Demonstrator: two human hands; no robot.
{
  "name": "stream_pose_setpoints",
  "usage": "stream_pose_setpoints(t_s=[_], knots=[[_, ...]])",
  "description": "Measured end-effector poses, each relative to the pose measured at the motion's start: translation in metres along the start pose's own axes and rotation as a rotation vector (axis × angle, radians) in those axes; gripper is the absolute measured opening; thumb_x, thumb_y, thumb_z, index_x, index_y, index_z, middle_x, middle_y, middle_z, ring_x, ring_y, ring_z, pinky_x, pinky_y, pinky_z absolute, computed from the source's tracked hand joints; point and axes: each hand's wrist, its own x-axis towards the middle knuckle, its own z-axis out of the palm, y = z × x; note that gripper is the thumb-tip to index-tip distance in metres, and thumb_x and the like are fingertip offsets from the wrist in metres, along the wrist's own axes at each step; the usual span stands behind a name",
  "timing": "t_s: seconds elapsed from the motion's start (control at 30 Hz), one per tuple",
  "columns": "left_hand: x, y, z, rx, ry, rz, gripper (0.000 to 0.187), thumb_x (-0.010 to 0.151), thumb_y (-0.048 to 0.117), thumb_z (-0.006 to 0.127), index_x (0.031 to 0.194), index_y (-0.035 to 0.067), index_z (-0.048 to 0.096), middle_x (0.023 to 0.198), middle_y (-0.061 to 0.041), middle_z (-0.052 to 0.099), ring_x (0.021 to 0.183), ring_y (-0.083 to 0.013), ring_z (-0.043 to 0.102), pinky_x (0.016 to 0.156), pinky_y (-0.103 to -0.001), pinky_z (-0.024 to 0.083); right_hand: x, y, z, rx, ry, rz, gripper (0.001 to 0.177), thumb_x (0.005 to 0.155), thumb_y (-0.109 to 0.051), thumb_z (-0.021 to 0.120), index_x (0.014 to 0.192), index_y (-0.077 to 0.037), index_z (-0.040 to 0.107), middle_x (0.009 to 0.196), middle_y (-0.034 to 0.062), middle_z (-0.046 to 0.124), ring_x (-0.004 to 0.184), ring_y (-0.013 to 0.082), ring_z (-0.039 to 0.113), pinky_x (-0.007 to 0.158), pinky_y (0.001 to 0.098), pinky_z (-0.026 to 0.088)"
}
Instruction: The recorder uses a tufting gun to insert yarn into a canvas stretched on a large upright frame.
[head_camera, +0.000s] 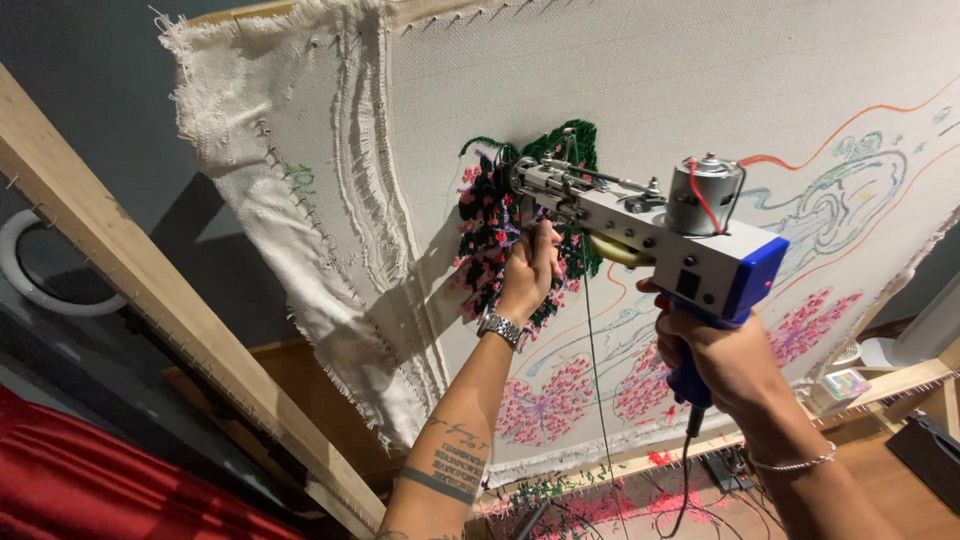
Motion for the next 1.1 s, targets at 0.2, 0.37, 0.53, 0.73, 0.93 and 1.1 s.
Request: stream_pose_setpoints(t_s=[0.2, 0.37, 0.53, 0.73, 0.93, 1.1], knots=[[0.016, 0.007, -0.012, 0.291, 0.054, -0.187, 0.068, 0.1, 0.07, 0.034, 0.093, 0.006, 0.056, 0.071, -0.004, 0.058, 0.063, -0.0167, 0.058, 0.063, -0.032, 0.05, 0.002, -0.002, 0.037, -0.121, 0.072, -0.021, 0.02, 0.084, -0.001, 0.064, 0.104, -0.001, 0.066, 0.06, 0.001, 0.048, 0.047, 0.0126, 0.044, 0.043, 0.0305, 0.035], [0.024, 0.003, -0.02, 0.415, 0.075, -0.131, 0.078, 0.095, 0.076, 0.028, 0.092, 0.004, 0.058, 0.072, -0.008, 0.062, 0.065, -0.0236, 0.063, 0.068, -0.04, 0.052, 0.009, 0.011, 0.044, -0.084, 0.07, -0.046, 0.018, 0.084, 0.0, 0.064, 0.101, 0.001, 0.069, 0.06, 0.0002, 0.049, 0.048, 0.011, 0.044, 0.044, 0.0289, 0.034], [0.034, -0.007, -0.026, 0.429, 0.077, -0.112, 0.084, 0.095, 0.078, 0.03, 0.092, -0.001, 0.058, 0.074, -0.013, 0.066, 0.069, -0.0274, 0.067, 0.071, -0.041, 0.055, 0.015, 0.014, 0.044, -0.019, 0.08, -0.071, 0.015, 0.085, 0.001, 0.064, 0.099, 0.002, 0.068, 0.06, -0.0001, 0.05, 0.048, 0.0105, 0.042, 0.044, 0.0288, 0.035], [0.041, -0.005, -0.029, 0.487, 0.062, -0.055, 0.09, 0.093, 0.08, 0.028, 0.096, -0.004, 0.062, 0.079, -0.015, 0.07, 0.077, -0.0281, 0.069, 0.075, -0.04, 0.054, 0.016, 0.013, 0.045, -0.015, 0.088, -0.045, 0.015, 0.085, 0.002, 0.064, 0.099, 0.003, 0.067, 0.06, 0.0007, 0.046, 0.048, 0.0107, 0.04, 0.044, 0.0296, 0.031], [0.039, 0.006, -0.028, 0.438, 0.079, -0.096, 0.082, 0.096, 0.074, 0.035, 0.094, -0.003, 0.062, 0.078, -0.016, 0.07, 0.076, -0.0278, 0.069, 0.075, -0.04, 0.054, 0.011, 0.004, 0.048, -0.057, 0.126, -0.009, 0.018, 0.084, 0.001, 0.062, 0.101, 0.001, 0.069, 0.06, 0.0027, 0.05, 0.048, 0.0132, 0.044, 0.044, 0.0305, 0.034], [0.043, 0.017, -0.028, 0.403, 0.087, 0.007, 0.072, 0.099, 0.068, 0.04, 0.088, 0.0, 0.062, 0.074, -0.013, 0.067, 0.069, -0.0259, 0.064, 0.068, -0.041, 0.051, 0.017, 0.004, 0.049, -0.046, 0.152, 0.001, 0.019, 0.082, 0.004, 0.062, 0.1, 0.002, 0.068, 0.062, 0.003, 0.051, 0.05, 0.0138, 0.046, 0.045, 0.0306, 0.037]])
